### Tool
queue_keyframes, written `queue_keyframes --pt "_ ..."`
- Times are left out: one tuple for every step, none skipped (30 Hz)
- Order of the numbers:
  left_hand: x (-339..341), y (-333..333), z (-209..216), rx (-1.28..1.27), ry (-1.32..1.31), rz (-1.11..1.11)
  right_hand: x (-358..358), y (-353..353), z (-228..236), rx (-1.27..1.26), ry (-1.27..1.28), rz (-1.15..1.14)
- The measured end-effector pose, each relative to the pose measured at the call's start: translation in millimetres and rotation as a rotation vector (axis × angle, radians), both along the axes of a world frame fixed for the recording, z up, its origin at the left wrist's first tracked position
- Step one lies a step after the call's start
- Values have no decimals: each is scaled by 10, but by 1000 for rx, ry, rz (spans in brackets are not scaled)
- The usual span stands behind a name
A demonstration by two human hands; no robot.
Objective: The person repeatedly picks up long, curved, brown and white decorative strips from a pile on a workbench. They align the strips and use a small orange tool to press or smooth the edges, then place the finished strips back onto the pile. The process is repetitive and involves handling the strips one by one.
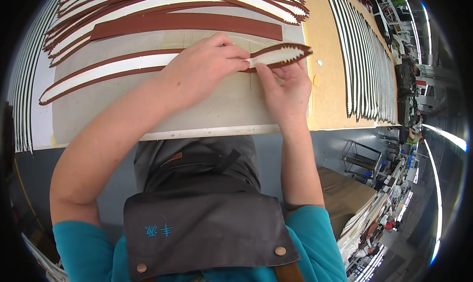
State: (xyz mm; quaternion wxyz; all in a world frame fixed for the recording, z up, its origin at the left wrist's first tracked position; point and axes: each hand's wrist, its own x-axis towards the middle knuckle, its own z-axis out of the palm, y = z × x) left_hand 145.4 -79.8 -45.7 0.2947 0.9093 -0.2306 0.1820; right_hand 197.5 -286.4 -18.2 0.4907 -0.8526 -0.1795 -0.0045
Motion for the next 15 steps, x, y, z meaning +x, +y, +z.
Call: queue_keyframes --pt "12 8 -17 2 1 -6 0 31 -3 -87 -93 19" --pt "22 18 -28 3 0 -8 2 87 36 -173 -199 45" --pt "28 27 -38 -1 6 -10 5 142 75 -255 -310 63" --pt "32 35 -47 -5 12 -12 -2 171 102 -311 -343 84" --pt "41 41 -55 -10 16 -18 -13 188 126 -368 -377 101" --pt "53 43 -72 -49 36 -28 -21 204 150 -424 -411 119" --pt "65 42 -91 -88 55 -40 -25 220 175 -473 -437 138" --pt "66 37 -67 -124 76 -51 -26 228 199 -519 -461 157" --pt "69 30 -43 -161 142 -39 -27 235 223 -564 -485 176" --pt "75 24 -20 -198 208 -28 -30 248 249 -597 -514 194" --pt "72 27 5 -232 275 -18 -36 273 270 -627 -542 210" --pt "75 32 -6 -285 257 -5 -42 297 288 -657 -569 227" --pt "85 46 -22 -338 239 9 -43 318 302 -697 -591 250" --pt "86 68 7 -386 219 21 -46 342 327 -734 -615 271" --pt "95 99 34 -507 309 12 -46 365 344 -771 -638 292"
